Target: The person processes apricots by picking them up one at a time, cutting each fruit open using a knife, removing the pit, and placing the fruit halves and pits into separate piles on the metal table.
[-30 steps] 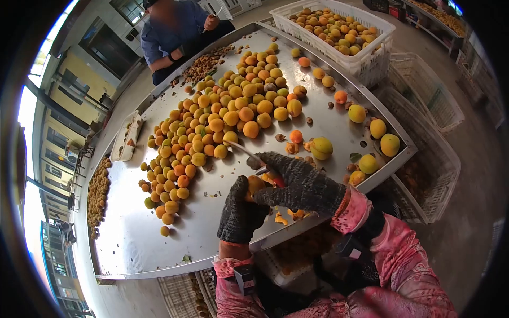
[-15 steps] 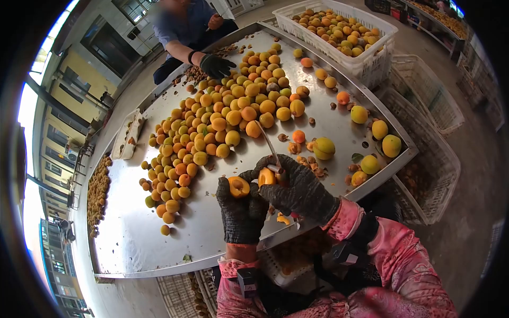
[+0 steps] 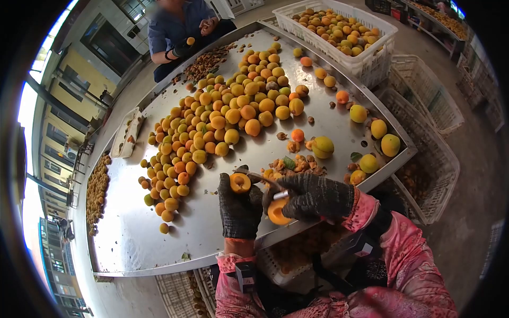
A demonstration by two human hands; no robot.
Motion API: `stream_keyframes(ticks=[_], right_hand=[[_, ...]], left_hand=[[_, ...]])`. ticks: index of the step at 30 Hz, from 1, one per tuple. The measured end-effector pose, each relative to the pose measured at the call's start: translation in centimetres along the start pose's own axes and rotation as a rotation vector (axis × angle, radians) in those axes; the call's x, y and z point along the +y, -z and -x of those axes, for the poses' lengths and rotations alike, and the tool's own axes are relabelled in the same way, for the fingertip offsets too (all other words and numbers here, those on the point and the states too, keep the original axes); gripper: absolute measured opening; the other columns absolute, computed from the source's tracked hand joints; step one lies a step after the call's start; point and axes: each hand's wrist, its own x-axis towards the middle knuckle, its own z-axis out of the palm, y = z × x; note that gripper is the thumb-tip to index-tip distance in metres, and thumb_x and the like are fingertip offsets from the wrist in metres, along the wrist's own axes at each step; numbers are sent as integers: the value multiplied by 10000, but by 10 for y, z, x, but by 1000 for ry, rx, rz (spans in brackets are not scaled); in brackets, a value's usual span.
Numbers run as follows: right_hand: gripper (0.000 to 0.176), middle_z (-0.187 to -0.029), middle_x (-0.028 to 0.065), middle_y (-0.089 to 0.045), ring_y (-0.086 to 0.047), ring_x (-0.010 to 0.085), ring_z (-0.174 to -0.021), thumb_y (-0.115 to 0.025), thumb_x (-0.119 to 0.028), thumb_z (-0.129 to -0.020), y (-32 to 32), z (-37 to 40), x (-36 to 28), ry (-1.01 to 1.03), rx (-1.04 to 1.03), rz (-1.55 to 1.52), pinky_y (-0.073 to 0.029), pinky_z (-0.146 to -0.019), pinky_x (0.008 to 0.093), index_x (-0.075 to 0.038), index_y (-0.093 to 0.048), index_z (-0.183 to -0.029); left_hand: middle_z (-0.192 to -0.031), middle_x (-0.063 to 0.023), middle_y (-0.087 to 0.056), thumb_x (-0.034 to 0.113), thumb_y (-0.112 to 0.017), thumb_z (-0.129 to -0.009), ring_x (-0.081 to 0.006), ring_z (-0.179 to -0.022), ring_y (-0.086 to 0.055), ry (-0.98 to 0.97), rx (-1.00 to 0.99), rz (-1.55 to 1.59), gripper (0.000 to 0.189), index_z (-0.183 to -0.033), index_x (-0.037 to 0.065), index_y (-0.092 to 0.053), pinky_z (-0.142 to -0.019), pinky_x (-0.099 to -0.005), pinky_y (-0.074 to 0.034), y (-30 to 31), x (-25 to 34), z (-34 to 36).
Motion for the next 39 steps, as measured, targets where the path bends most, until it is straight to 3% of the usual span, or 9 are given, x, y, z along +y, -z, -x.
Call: stream_keyframes(ticks=[6,14,16,17,21,27,29,37,39], right_hand=[[279,-913,38,-625,-564,110,-918,-609,-173,-820,-9,-3,-3,129,-73,651,-437,-799,231,-65,-578,-1075],[230,-655,9,-540,-472,80,-465,-585,-193,-842,-8,-37,-14,675,548,-475,-377,-408,220,-75,-559,-1037],[214,-631,-3,-509,-451,85,-448,-584,-187,-844,-9,-46,-18,826,574,-703,-369,-402,232,-104,-559,-1040],[214,-614,-12,-479,-432,84,-439,-590,-180,-842,-9,-49,-20,823,592,-743,-371,-405,235,-124,-559,-1046],[220,-608,-21,-464,-409,72,-437,-588,-160,-843,-5,-58,-15,873,569,-719,-357,-406,229,-124,-556,-1058],[209,-597,-20,-453,-386,68,-426,-568,-174,-857,-3,-60,-13,882,583,-638,-331,-395,223,-134,-554,-1062],[210,-596,-19,-452,-379,67,-424,-567,-183,-858,-5,-58,-13,870,579,-647,-326,-393,220,-134,-555,-1062],[184,-622,-19,-479,-407,63,-449,-572,-183,-854,2,-69,6,729,452,-778,-351,-410,207,-147,-576,-1035],[190,-695,24,-561,-532,126,-529,-597,-164,-835,-3,-77,18,951,842,155,-440,-467,246,-143,-581,-1023]], left_hand=[[-862,-121,-595,464,-395,-895,-165,-651,-563,-34,-106,-81,495,-1075,17,-509,-528,-226,-476,8,-6,-6],[-1007,-110,-558,323,-426,-923,-143,-806,-557,167,-212,127,377,-1111,0,-474,-634,-230,-500,6,-28,-5],[-1053,-104,-531,238,-430,-929,-152,-888,-538,-241,-136,-510,322,-1148,2,-431,-746,-259,-489,8,-47,-5],[-1027,-102,-532,161,-450,-918,-171,-912,-534,-502,-216,-864,288,-1158,12,-395,-830,-281,-454,13,-53,-5],[-1041,-99,-513,78,-475,-893,-169,-926,-532,-303,-233,-764,306,-1170,18,-357,-878,-276,-421,18,-60,-11],[-954,-104,-564,43,-537,-846,-170,-870,-568,-722,-150,-1061,274,-1094,5,-427,-809,-277,-459,5,-60,-2],[-870,-82,-576,193,-515,-892,-144,-741,-562,-119,-80,-231,223,-1023,15,-485,-685,-234,-471,0,-56,-3],[-823,-22,-522,283,-390,-945,-128,-709,-524,32,-217,-390,276,-1063,44,-463,-672,-257,-466,8,-46,-1],[-842,-21,-531,314,-375,-950,-133,-730,-533,92,-261,-376,306,-1080,52,-466,-693,-278,-472,19,-59,-15]])
